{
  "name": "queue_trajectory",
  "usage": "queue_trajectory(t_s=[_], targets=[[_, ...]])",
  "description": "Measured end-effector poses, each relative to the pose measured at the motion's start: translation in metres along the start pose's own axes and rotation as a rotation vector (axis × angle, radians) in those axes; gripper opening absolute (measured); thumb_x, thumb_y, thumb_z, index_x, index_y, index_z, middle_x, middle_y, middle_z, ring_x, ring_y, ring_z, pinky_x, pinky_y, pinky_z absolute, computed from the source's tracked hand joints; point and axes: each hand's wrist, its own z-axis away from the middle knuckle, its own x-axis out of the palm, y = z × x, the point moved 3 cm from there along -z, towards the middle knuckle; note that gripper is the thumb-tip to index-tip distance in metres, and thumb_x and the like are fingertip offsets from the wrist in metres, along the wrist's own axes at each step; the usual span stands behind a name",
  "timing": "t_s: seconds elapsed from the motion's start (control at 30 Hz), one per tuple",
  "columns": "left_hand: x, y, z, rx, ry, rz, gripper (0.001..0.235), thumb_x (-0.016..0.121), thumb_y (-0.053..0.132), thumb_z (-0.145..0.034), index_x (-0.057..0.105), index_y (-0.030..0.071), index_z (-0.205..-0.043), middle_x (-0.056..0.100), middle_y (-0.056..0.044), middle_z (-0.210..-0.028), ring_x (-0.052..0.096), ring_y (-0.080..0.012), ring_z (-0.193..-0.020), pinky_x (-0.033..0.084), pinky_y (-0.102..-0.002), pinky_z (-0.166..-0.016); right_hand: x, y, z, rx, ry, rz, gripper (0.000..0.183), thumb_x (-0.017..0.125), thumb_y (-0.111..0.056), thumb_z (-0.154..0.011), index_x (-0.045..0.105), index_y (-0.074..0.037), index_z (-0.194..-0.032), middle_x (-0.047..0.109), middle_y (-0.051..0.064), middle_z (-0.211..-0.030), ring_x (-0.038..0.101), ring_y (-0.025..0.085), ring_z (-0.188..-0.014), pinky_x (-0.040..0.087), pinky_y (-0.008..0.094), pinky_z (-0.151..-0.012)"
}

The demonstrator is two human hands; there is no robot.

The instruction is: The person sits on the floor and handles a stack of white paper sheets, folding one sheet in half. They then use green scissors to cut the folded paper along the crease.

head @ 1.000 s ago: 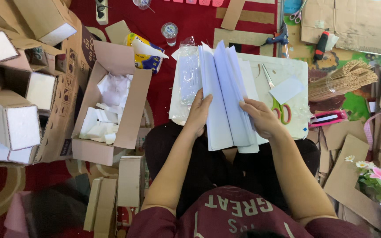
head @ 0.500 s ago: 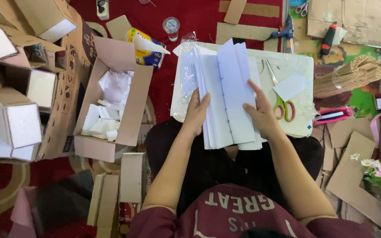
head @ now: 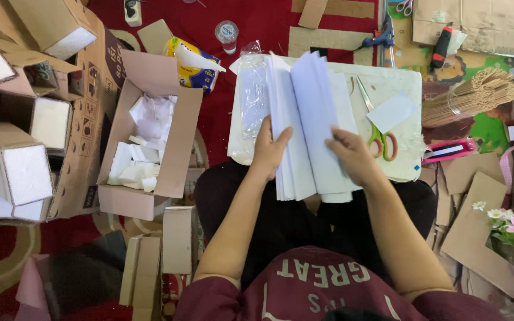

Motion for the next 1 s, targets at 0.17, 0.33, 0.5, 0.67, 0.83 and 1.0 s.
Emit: queue_trajectory(t_s=[0.17,0.33,0.5,0.67,0.83,1.0], targets=[[-0.014,0.000,0.006,-0.035,0.024,-0.008,0.047,0.053,0.019,-0.093,0.036,0.004,-0.134,0.053,-0.021,-0.119,0.053,-0.0324,-0.110,0.046,-0.048,-0.091,-0.024,-0.032,0.015,0.080,0.146,-0.048,0.016,0.065,-0.015,-0.086,0.065,-0.005,-0.098,0.065,0.006,-0.077,0.065,0.013,-0.064,0.055,0.027,-0.057],[-0.017,-0.003,0.007,-0.084,0.039,-0.030,0.050,0.052,0.018,-0.093,0.032,0.003,-0.137,0.049,-0.022,-0.122,0.050,-0.0329,-0.114,0.044,-0.049,-0.094,-0.035,-0.036,0.014,0.093,0.162,-0.144,0.015,0.070,-0.015,-0.084,0.065,-0.003,-0.091,0.067,0.011,-0.073,0.067,0.016,-0.062,0.056,0.031,-0.055],[-0.016,0.002,0.013,-0.082,-0.006,0.201,0.039,0.047,0.024,-0.097,0.040,0.006,-0.131,0.055,-0.016,-0.112,0.054,-0.0245,-0.102,0.049,-0.044,-0.087,-0.003,-0.076,0.033,0.041,0.171,0.131,0.017,0.069,-0.021,-0.083,0.067,-0.013,-0.098,0.066,0.005,-0.073,0.065,0.011,-0.063,0.053,0.023,-0.056],[0.010,0.009,0.012,-0.054,-0.097,0.315,0.033,0.049,0.024,-0.097,0.042,0.008,-0.125,0.055,-0.013,-0.104,0.057,-0.0237,-0.095,0.052,-0.042,-0.081,0.009,-0.070,0.033,-0.252,0.105,0.445,0.038,0.053,-0.008,-0.086,0.060,-0.019,-0.122,0.061,0.010,-0.116,0.053,0.028,-0.114,0.041,0.040,-0.095],[0.024,0.022,0.008,-0.023,-0.128,0.245,0.033,0.047,0.023,-0.098,0.041,0.008,-0.127,0.056,-0.015,-0.108,0.057,-0.0238,-0.098,0.051,-0.043,-0.084,0.015,-0.077,0.037,-0.206,0.060,0.704,0.072,0.079,-0.043,-0.062,0.053,-0.029,-0.128,0.058,0.000,-0.122,0.050,0.024,-0.118,0.036,0.042,-0.098],[-0.005,0.018,0.003,-0.068,-0.099,0.167,0.039,0.045,0.023,-0.098,0.036,0.008,-0.133,0.053,-0.018,-0.118,0.055,-0.0279,-0.105,0.049,-0.047,-0.088,-0.026,-0.057,0.028,-0.195,0.072,0.110,0.050,0.059,0.001,-0.079,0.049,0.002,-0.128,0.058,0.013,-0.112,0.055,0.020,-0.098,0.048,0.036,-0.086]])
